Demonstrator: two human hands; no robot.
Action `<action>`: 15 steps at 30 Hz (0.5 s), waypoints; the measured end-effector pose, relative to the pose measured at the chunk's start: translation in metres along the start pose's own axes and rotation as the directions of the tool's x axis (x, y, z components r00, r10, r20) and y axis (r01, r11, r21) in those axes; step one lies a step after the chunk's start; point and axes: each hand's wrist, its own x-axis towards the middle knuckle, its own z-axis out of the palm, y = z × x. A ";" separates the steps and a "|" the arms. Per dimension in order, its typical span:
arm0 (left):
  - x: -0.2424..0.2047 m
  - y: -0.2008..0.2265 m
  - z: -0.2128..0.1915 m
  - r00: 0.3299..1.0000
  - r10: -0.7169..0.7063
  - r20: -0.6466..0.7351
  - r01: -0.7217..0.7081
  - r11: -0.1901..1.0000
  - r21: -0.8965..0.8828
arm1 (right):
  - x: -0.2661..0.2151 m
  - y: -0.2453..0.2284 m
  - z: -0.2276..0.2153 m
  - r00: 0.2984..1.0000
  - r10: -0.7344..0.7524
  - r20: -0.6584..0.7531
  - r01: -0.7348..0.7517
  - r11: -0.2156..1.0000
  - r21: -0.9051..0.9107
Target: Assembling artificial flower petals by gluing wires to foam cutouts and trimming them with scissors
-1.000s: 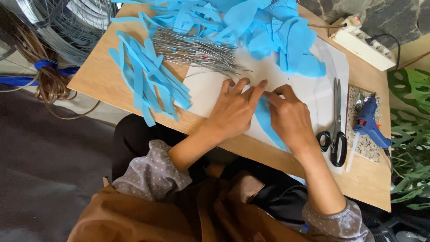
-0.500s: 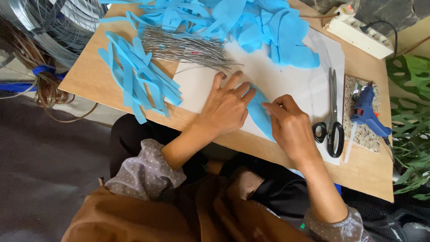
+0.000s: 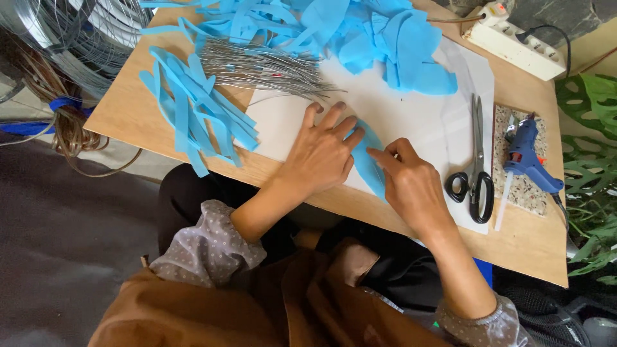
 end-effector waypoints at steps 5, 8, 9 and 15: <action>0.000 0.001 -0.005 1.000 0.013 -0.015 -0.013 1.000 0.015 | 0.000 -0.003 -0.001 1.000 -0.015 0.013 0.015 0.999 -0.032; 0.003 0.001 -0.012 0.997 0.022 -0.079 -0.024 0.999 -0.022 | -0.001 -0.004 0.001 0.999 -0.011 0.037 0.013 0.998 -0.057; 0.005 0.001 -0.016 0.996 0.017 -0.093 -0.022 0.998 -0.051 | -0.001 -0.004 0.001 0.999 -0.010 0.040 0.013 0.997 -0.075; 0.020 -0.008 -0.044 0.962 -0.206 -0.181 0.202 0.979 -0.041 | 0.000 0.000 0.005 0.992 0.053 0.118 -0.042 0.995 -0.092</action>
